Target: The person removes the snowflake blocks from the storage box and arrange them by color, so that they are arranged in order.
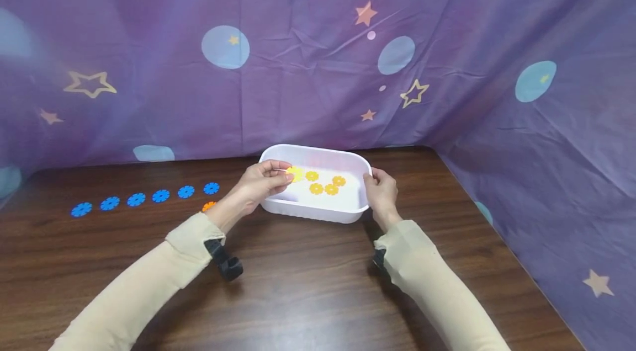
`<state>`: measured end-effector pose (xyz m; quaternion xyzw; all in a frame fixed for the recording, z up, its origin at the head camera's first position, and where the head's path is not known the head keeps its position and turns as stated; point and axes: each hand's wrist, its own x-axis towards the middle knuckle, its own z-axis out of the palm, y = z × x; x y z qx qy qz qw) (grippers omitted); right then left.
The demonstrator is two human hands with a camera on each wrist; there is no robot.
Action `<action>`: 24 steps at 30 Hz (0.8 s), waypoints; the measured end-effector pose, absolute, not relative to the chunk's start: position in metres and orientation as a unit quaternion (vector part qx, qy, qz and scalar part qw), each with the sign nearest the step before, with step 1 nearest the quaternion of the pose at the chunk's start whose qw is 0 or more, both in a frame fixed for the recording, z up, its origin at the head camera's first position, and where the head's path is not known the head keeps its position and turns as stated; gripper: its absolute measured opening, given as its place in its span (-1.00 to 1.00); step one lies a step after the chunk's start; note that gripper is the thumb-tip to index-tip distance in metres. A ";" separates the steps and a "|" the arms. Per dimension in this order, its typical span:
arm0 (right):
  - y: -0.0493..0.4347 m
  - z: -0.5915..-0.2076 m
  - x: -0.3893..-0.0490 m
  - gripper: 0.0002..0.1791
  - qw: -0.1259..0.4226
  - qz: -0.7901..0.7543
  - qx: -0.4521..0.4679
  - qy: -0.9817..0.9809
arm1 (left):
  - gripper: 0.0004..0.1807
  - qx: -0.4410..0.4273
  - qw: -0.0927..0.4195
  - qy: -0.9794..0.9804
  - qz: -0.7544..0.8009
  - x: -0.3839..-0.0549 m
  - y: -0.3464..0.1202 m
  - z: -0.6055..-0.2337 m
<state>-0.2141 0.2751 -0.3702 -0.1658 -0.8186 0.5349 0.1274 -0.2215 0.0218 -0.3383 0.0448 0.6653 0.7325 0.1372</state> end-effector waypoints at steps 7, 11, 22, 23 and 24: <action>0.275 -0.372 -0.216 -0.59 0.133 0.542 -0.162 -0.814 | -0.62 0.023 0.120 0.644 0.755 -0.213 -0.018 -0.341; 0.275 -0.372 -0.216 -0.58 0.126 0.543 -0.167 -0.813 | -0.63 0.004 0.111 0.633 0.766 -0.209 -0.041 -0.347; 0.275 -0.371 -0.215 -0.57 0.121 0.541 -0.171 -0.814 | -0.66 -0.035 0.100 0.652 0.751 -0.194 -0.115 -0.367; 0.275 -0.371 -0.216 -0.57 0.122 0.540 -0.171 -0.815 | -0.66 -0.038 0.101 0.653 0.750 -0.193 -0.122 -0.369; 0.275 -0.372 -0.216 -0.57 0.123 0.538 -0.171 -0.816 | -0.66 -0.043 0.101 0.657 0.745 -0.192 -0.128 -0.370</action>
